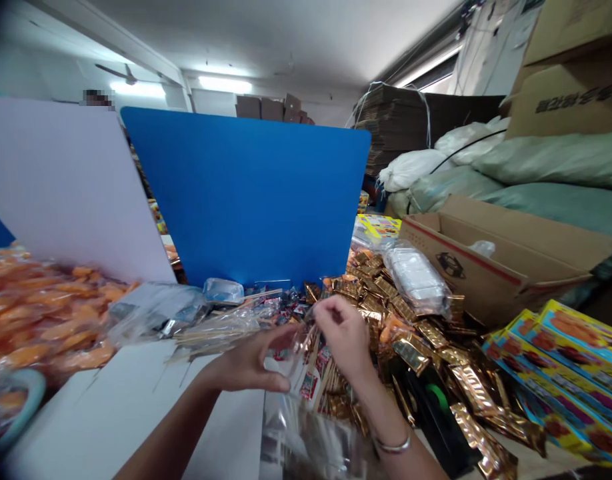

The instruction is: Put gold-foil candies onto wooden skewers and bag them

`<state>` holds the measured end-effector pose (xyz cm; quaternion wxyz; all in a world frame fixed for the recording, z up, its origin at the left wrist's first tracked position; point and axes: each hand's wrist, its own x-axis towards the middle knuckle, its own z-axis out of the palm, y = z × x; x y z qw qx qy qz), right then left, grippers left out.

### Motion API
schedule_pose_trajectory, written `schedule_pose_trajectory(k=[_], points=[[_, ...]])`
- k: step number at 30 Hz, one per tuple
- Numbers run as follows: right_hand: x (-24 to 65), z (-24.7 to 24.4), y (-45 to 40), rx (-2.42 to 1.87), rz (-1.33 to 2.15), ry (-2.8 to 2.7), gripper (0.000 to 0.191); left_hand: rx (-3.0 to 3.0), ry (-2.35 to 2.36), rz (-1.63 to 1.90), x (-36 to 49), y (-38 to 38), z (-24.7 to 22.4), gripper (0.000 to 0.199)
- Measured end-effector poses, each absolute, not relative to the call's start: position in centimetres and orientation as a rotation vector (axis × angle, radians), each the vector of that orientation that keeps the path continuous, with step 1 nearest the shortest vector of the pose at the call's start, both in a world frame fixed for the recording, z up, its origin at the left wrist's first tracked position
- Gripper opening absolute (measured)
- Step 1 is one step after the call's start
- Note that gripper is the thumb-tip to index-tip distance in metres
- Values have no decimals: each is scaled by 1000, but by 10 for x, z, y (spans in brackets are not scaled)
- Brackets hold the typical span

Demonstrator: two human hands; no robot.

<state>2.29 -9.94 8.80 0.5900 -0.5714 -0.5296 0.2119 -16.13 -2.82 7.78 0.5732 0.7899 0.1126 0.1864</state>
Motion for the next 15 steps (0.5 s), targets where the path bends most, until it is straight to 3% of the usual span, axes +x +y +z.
schedule_pose_trajectory(k=[4, 6, 9, 15], points=[[24, 109, -101, -1407, 468, -1313, 14, 1766, 305, 617, -145, -50, 74, 91], [20, 116, -103, -1424, 537, -1344, 13, 1684, 290, 721, -136, -60, 70, 78], [15, 122, -107, -1377, 642, -1311, 15, 1558, 324, 790, -130, -72, 70, 43], [14, 125, -116, -1393, 634, -1366, 16, 1340, 326, 904, -136, -83, 84, 36]])
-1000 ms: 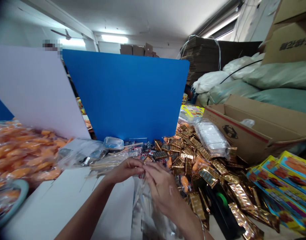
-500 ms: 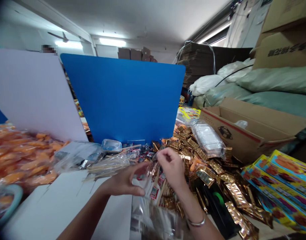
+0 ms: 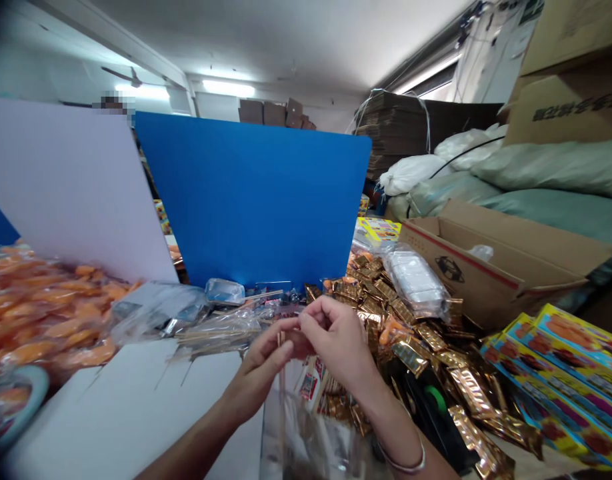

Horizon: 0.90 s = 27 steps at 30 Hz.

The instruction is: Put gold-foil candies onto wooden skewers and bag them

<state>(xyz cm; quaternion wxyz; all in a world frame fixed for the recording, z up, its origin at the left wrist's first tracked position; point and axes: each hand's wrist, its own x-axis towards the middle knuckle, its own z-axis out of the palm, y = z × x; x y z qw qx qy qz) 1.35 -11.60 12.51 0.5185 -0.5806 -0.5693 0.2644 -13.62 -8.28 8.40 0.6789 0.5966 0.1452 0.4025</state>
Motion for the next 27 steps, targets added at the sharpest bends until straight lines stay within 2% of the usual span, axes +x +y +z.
schedule_pose_trajectory(k=[4, 8, 11, 15, 19, 27], points=[[10, 122, -122, -1391, 689, -1456, 15, 1265, 458, 900, -137, -84, 88, 36], [5, 120, -130, -1366, 121, -1559, 8, 1224, 508, 899, -136, -84, 88, 33], [3, 122, -134, -1293, -122, -1758, 16, 1245, 492, 911, -136, -82, 86, 35], [2, 124, -136, -1308, 17, -1823, 23, 1338, 511, 944, -137, -80, 86, 25], [4, 125, -136, -1320, 157, -1814, 24, 1426, 520, 920, -139, -80, 89, 30], [2, 118, -143, -1483, 35, -1921, 19, 2041, 662, 1016, -142, -91, 91, 29]])
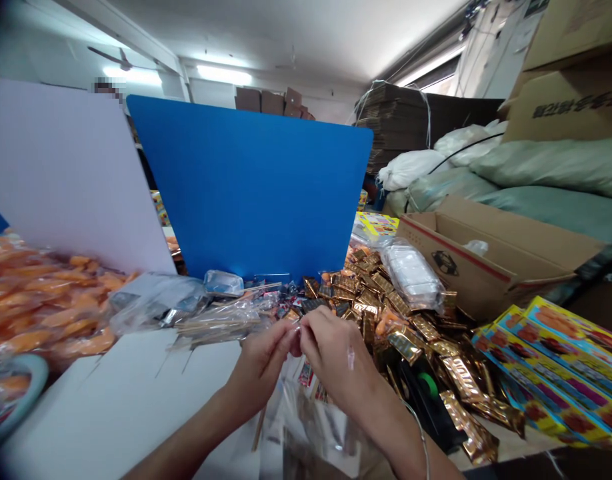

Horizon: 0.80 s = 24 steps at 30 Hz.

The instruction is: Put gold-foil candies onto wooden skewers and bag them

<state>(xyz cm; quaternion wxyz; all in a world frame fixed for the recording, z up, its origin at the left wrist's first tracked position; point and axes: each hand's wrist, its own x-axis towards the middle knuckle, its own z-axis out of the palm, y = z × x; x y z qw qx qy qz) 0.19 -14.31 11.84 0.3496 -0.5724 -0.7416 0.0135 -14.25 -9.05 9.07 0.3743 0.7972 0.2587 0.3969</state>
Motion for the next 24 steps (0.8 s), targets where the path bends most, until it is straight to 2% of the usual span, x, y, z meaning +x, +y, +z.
schedule_pose_trajectory(k=[4, 10, 12, 14, 16, 17, 20, 24], points=[[14, 105, -142, -1467, -43, -1855, 13, 1959, 608, 954, -140, -95, 90, 29], [85, 99, -139, -1943, -378, -1403, 13, 1496, 569, 810, -131, -92, 85, 32], [85, 101, -143, -1841, -201, -1457, 29, 1431, 569, 789, -129, -91, 83, 34], [67, 102, -147, -1615, 192, -1606, 40, 1400, 548, 760, -128, -90, 82, 35], [45, 105, -146, -1481, 478, -1634, 21, 1373, 504, 687, -127, -91, 82, 33], [37, 106, -144, -1472, 498, -1595, 17, 1354, 478, 627, -127, -91, 82, 31], [28, 110, -142, -1477, 186, -1478, 17, 1290, 422, 448, -128, -90, 81, 31], [29, 101, -152, -1321, -193, -1868, 16, 1302, 397, 503, -128, -85, 79, 30]])
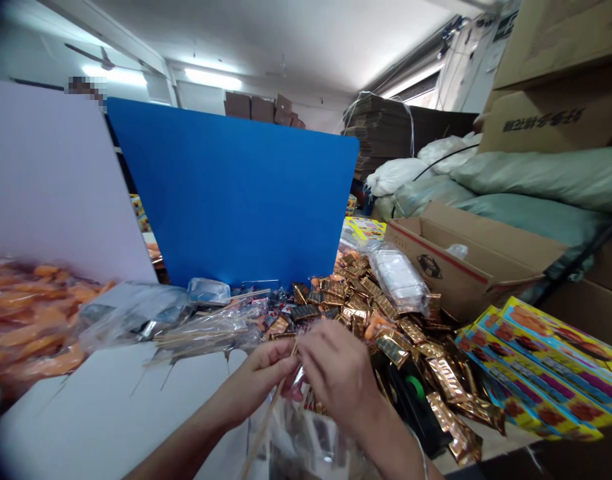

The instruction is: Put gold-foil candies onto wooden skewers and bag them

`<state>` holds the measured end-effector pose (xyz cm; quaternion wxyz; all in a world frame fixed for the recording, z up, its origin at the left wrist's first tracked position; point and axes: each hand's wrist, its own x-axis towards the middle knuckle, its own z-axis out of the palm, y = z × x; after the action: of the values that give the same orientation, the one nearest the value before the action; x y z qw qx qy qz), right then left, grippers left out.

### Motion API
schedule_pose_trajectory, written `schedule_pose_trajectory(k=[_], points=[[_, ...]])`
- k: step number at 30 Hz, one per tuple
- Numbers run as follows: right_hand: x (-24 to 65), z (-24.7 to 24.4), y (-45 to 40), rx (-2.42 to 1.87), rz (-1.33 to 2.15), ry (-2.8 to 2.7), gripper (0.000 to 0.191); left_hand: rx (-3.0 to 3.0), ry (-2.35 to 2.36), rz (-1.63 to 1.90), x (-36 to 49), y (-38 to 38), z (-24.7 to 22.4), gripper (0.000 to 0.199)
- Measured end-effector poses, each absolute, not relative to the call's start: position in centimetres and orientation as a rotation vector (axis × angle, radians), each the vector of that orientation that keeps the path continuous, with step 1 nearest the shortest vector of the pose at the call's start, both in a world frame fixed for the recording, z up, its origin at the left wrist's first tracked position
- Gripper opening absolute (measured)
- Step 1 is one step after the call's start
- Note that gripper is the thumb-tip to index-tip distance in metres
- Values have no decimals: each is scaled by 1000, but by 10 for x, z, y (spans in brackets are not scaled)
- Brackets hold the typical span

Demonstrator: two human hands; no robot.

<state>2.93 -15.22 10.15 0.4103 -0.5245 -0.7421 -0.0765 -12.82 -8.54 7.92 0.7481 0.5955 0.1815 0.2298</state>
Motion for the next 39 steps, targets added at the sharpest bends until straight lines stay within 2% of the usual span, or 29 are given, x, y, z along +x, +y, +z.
schedule_pose_trajectory(k=[3, 6, 9, 12, 16, 18, 21, 25, 27, 28, 30, 32, 36, 39], points=[[29, 90, -160, -1270, -398, -2091, 31, 1299, 339, 551, -129, -84, 81, 26], [28, 83, -163, -1261, -391, -2175, 40, 1267, 366, 629, -130, -83, 82, 24], [29, 83, -161, -1258, -144, -2063, 33, 1260, 471, 701, -129, -78, 77, 26], [32, 84, -155, -1265, 201, -1792, 25, 1175, 444, 575, -127, -74, 70, 30], [36, 86, -145, -1191, 496, -1743, 10, 1019, 400, 487, -126, -75, 66, 33], [36, 83, -140, -1215, 531, -1701, 13, 1189, 415, 539, -128, -76, 69, 32], [38, 70, -131, -1291, 631, -1578, 17, 1785, 453, 591, -134, -62, 73, 20], [57, 30, -131, -1462, 602, -1425, 26, 2525, 718, 683, -148, -4, 52, 25], [71, 5, -141, -1655, 530, -1557, 22, 2719, 1173, 576, -162, 30, 29, 26], [78, -9, -149, -1757, 516, -1646, 20, 2735, 1364, 407, -170, 45, 16, 26], [90, -35, -171, -1918, 541, -1754, 20, 2686, 1514, 76, -188, 68, -5, 22], [97, -58, -195, -2002, 586, -1747, 22, 2629, 1504, -112, -201, 79, -17, 14], [102, -85, -229, -2088, 617, -1562, 23, 2640, 1549, -147, -182, 65, -10, 15], [100, -90, -233, -2108, 601, -1477, 23, 2741, 1442, -42, -130, 16, -9, 24]])
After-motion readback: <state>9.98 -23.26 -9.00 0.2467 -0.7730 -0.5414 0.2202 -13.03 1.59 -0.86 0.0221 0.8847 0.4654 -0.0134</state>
